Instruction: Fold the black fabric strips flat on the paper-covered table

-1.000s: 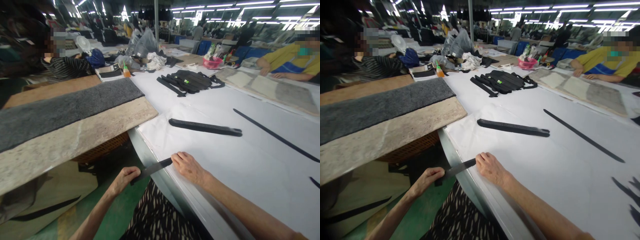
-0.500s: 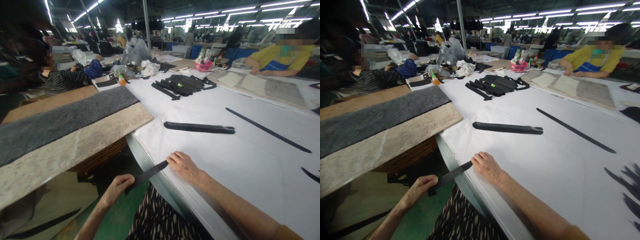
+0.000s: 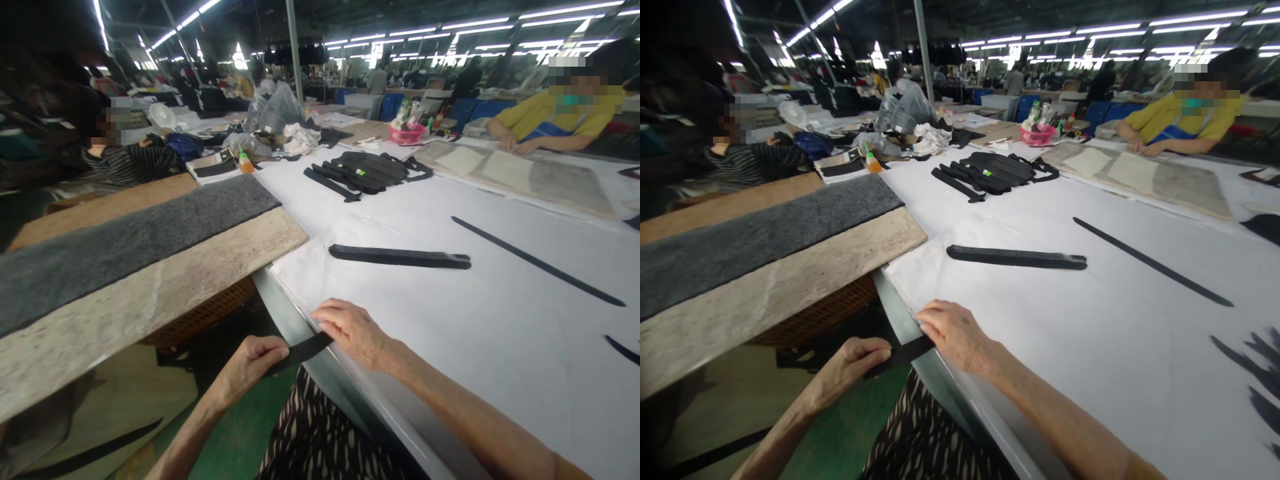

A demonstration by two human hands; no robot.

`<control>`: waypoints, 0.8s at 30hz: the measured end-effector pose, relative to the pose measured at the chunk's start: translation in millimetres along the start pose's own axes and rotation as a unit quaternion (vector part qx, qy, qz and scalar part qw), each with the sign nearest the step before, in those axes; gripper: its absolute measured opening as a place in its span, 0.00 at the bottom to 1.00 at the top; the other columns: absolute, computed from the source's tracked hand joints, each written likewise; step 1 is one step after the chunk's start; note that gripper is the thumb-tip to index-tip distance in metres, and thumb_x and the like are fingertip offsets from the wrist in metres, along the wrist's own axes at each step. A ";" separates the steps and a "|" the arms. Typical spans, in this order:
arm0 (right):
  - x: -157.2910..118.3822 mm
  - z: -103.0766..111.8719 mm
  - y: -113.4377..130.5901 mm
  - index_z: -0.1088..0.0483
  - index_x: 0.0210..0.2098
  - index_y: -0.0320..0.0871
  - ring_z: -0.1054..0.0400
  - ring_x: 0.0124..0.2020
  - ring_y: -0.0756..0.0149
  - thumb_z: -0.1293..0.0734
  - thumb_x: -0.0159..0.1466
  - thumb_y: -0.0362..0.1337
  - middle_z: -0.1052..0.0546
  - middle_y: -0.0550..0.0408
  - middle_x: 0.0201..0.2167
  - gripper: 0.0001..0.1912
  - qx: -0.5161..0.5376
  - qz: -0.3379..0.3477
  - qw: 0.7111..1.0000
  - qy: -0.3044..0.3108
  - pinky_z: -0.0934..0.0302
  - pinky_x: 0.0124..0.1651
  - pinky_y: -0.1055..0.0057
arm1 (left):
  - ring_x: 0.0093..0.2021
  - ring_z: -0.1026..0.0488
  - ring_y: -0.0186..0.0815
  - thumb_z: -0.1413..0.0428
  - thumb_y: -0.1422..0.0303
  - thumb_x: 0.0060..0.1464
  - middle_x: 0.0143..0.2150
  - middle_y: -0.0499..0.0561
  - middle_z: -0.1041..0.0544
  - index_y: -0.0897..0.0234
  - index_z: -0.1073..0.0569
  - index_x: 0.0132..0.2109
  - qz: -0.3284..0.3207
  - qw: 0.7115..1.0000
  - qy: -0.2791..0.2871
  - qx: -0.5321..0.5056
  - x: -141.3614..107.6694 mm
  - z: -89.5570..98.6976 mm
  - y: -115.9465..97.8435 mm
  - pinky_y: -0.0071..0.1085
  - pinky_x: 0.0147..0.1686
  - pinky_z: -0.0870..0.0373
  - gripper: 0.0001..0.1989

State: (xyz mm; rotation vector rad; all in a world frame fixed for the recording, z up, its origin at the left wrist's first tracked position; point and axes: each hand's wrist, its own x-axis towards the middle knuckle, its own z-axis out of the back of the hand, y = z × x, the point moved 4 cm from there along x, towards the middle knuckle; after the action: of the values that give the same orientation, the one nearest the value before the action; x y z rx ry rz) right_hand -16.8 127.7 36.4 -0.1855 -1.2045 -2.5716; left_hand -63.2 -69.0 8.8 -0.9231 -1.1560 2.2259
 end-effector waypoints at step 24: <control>-127.1 106.4 -86.1 0.37 0.21 0.41 0.45 0.24 0.72 0.44 0.61 0.39 0.35 0.60 0.21 0.15 -0.039 -0.361 0.932 -0.005 0.52 0.29 0.73 | 0.22 0.42 0.29 0.54 0.57 0.57 0.20 0.44 0.41 0.66 0.35 0.25 -0.074 0.991 0.093 0.067 56.8 -68.3 -59.8 0.24 0.24 0.44 0.19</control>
State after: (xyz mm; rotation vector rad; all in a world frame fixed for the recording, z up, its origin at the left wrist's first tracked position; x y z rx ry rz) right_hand 75.6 288.1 11.5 0.2923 -1.3607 -3.2379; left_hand -45.0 36.6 10.4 -0.9346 -0.9459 2.0251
